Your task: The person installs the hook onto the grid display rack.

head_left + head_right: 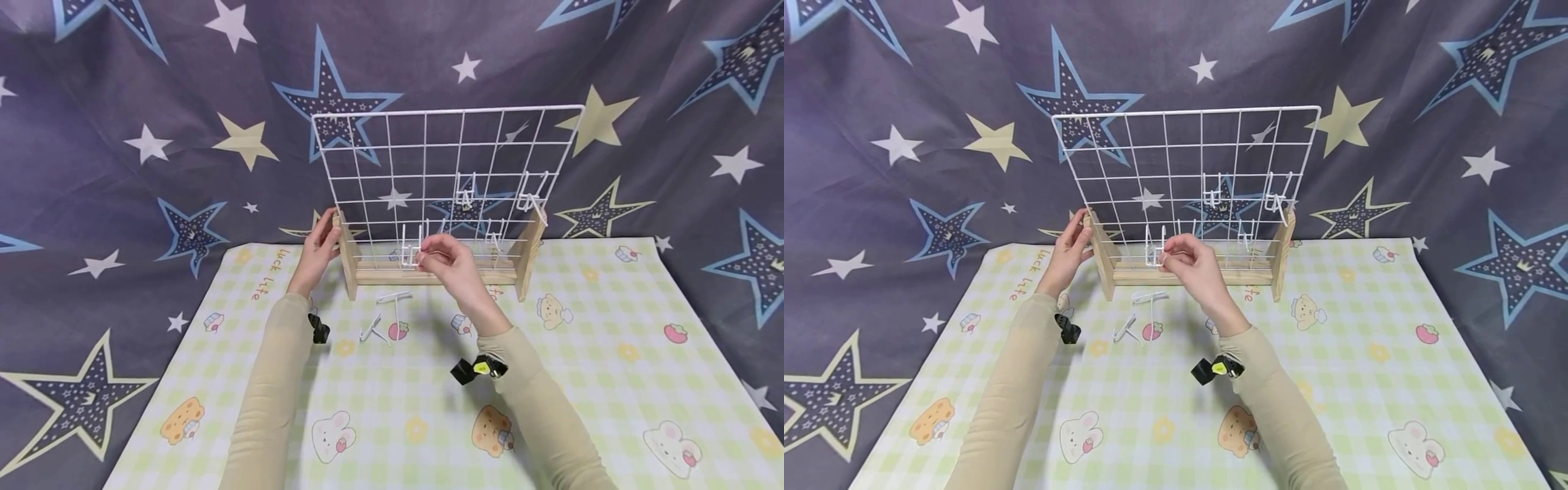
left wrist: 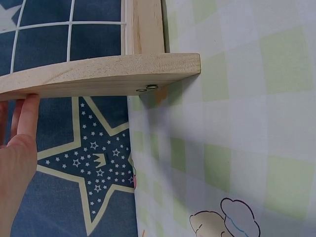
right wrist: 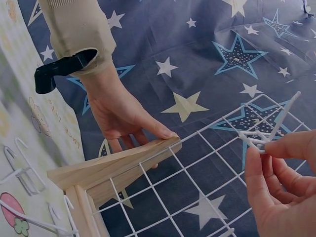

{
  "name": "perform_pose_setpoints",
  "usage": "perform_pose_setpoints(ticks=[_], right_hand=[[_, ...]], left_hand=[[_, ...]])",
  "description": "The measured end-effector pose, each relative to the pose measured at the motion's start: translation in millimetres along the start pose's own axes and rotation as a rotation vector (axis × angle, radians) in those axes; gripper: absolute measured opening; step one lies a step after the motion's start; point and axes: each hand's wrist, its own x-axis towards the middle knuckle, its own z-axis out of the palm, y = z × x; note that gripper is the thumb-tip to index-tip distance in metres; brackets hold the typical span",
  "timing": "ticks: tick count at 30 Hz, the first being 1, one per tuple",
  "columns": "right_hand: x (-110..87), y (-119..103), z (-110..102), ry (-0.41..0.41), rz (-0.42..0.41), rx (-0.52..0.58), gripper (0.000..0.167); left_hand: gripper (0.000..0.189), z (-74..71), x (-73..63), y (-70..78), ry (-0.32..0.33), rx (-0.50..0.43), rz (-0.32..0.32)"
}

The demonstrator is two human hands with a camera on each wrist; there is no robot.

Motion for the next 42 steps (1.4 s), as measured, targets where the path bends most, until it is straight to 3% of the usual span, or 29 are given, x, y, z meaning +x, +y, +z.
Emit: perform_pose_setpoints(ticks=[12,19,27,31,38,42], right_hand=[[11.5,-5.9,-3.7,0.011,-0.013,-0.004,0.021],[21.7,-7.4,-5.6,0.017,-0.032,-0.022,0.018],[32.8,-12.8,-3.0,0.022,-0.020,-0.047,0.017],[38.5,-12.7,-3.6,0.031,-0.007,-0.052,0.018],[51.4,-17.0,-3.5,0.038,-0.014,-0.059,0.018],[57.8,-24.2,-2.6,0.037,-0.023,-0.060,0.016]], left_hand=[[0.057,7.1,-8.8,23.6,-0.015,-0.019,-0.030],[0.057,0.6,-0.7,2.8,-0.005,-0.011,-0.005],[0.056,8.0,-9.4,24.6,-0.007,-0.035,-0.030],[0.057,6.7,-8.6,22.9,-0.005,-0.028,-0.036],[0.056,-0.4,0.4,3.6,0.008,-0.028,-0.025],[0.057,-0.7,0.5,1.2,0.007,0.001,-0.023]])
